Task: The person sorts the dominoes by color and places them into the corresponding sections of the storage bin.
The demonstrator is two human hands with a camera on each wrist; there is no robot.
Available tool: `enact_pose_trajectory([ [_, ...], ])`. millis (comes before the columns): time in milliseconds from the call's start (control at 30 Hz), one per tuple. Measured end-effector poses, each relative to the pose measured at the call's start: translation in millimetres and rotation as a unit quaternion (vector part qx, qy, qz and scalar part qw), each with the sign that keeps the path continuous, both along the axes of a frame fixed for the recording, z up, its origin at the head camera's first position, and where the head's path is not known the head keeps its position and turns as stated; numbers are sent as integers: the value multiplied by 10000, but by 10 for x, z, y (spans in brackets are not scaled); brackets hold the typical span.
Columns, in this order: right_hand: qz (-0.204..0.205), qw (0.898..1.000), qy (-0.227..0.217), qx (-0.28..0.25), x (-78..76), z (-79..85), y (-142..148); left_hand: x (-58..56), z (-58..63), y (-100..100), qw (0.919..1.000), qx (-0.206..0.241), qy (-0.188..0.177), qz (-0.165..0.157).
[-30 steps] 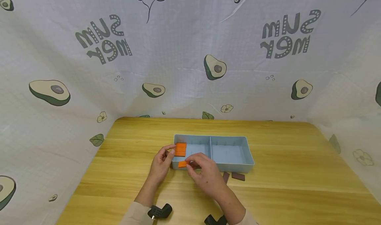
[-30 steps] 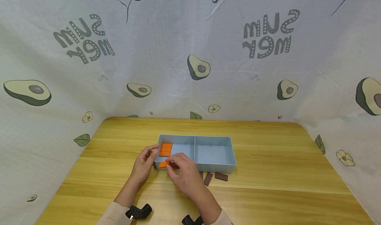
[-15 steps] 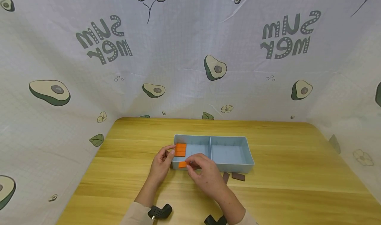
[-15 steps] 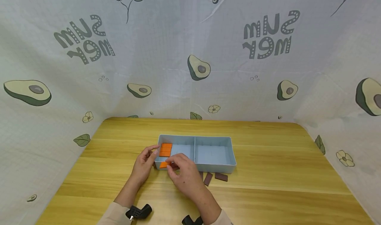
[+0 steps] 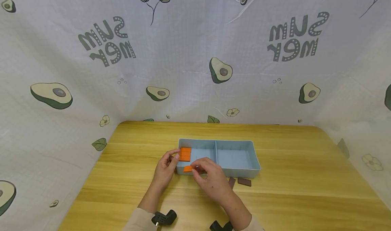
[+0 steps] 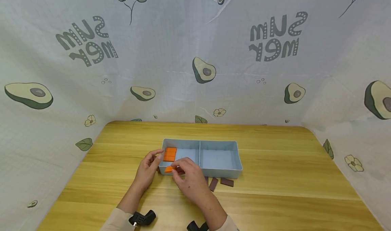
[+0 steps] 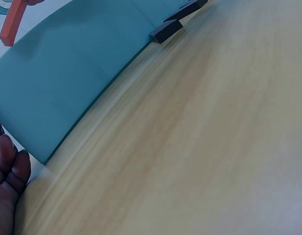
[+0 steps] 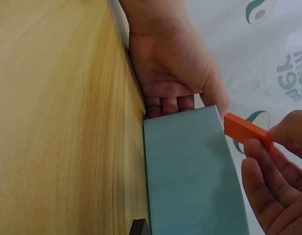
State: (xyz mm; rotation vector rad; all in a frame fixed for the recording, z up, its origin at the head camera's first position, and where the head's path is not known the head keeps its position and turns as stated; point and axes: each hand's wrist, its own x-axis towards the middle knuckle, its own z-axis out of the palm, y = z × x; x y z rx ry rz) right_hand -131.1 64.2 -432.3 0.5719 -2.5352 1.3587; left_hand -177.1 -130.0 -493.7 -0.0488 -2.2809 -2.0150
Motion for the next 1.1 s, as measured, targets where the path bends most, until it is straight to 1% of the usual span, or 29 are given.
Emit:
enact_pose_trajectory([
  [267,-93,9999,-38,51,-2,-11,-1,3,0,3,10000,45,-49,23],
  [500,-138,9997,-92,-159,-23,-15,7,-6,-13,-2,10000,21,-45,27],
  [667,-308,9993,-132,-164,-45,-14,39,-10,-8,-4,10000,15,-4,28],
  [767,-461,9985,-248,-176,-66,-5,67,-11,-2,-3,10000,39,7,20],
  [933,-671,9965,-486,-109,-143,50,82,-14,-9,-3,10000,22,-2,23],
  [1000,-702,9957,-609,0,-204,89,66,-13,-12,-6,10000,5,-10,22],
  [1100,-599,9947,-793,248,-333,144,28,-10,-12,-10,10000,6,-27,22],
])
